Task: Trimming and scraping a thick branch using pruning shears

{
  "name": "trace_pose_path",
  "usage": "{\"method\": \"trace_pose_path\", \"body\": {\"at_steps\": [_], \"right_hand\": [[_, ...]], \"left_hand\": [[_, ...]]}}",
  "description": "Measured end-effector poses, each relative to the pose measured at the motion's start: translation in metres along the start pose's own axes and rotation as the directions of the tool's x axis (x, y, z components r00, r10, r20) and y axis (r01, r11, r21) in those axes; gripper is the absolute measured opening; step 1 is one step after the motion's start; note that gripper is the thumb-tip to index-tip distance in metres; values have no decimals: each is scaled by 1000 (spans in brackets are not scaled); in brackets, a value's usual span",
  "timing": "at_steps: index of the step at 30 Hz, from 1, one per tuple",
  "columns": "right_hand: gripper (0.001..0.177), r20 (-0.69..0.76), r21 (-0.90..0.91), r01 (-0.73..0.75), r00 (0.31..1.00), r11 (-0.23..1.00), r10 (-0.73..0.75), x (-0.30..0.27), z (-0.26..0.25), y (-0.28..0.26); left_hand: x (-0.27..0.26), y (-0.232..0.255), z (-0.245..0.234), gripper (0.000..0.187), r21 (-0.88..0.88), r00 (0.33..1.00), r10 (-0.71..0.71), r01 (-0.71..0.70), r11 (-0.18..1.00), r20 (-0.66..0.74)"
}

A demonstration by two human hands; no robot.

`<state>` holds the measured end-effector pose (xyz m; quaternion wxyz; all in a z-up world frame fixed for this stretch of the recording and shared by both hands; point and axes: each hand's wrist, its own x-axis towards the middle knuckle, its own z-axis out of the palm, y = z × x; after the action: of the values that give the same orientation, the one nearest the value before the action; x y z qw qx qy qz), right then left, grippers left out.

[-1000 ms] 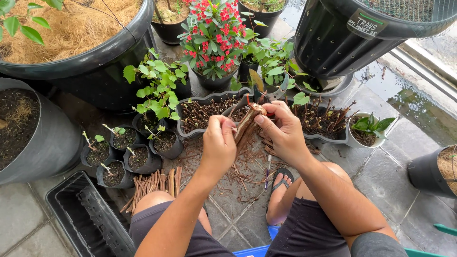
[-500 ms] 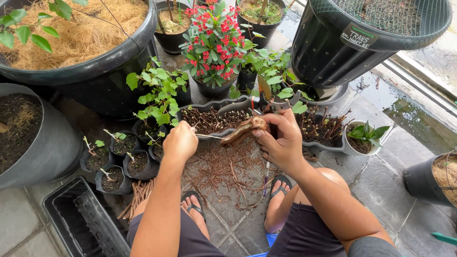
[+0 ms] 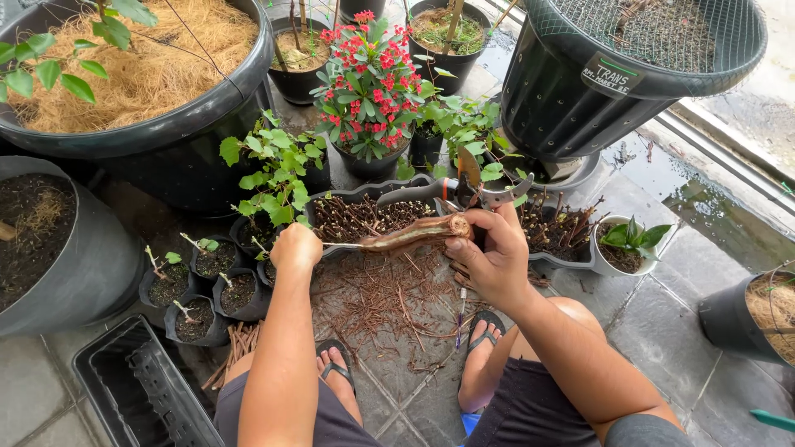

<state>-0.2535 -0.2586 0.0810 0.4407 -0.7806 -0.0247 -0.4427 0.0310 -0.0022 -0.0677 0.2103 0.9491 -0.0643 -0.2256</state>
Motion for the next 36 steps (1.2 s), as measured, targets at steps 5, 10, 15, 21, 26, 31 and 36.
{"method": "trace_pose_path", "body": {"at_steps": [5, 10, 15, 21, 26, 31, 36], "right_hand": [[27, -7, 102, 24, 1000, 994, -24, 2, -9, 12], [27, -19, 129, 18, 1000, 992, -15, -1, -11, 21], [26, -101, 190, -71, 991, 979, 91, 22, -26, -9], [33, -62, 142, -125, 989, 982, 135, 38, -21, -14], [28, -7, 278, -188, 980, 942, 198, 28, 3, 1], [26, 41, 322, -255, 966, 912, 255, 31, 16, 1], [30, 15, 455, -458, 861, 764, 508, 32, 22, 15]], "left_hand": [[-12, 8, 2, 46, -5, 994, -92, 92, 996, 65], [-10, 1, 17, 46, 6, 988, -142, 141, 990, 68], [-4, -28, 25, 45, 60, 987, -159, 157, 986, 20], [-19, 24, 35, 41, -90, 983, 181, -177, 980, 40], [-157, 118, -23, 47, -560, 832, 546, -406, 722, 100], [-190, 133, 7, 65, -876, 659, 745, -292, 383, 105], [-192, 120, 28, 48, -926, 653, 757, -295, 235, -16]]}}
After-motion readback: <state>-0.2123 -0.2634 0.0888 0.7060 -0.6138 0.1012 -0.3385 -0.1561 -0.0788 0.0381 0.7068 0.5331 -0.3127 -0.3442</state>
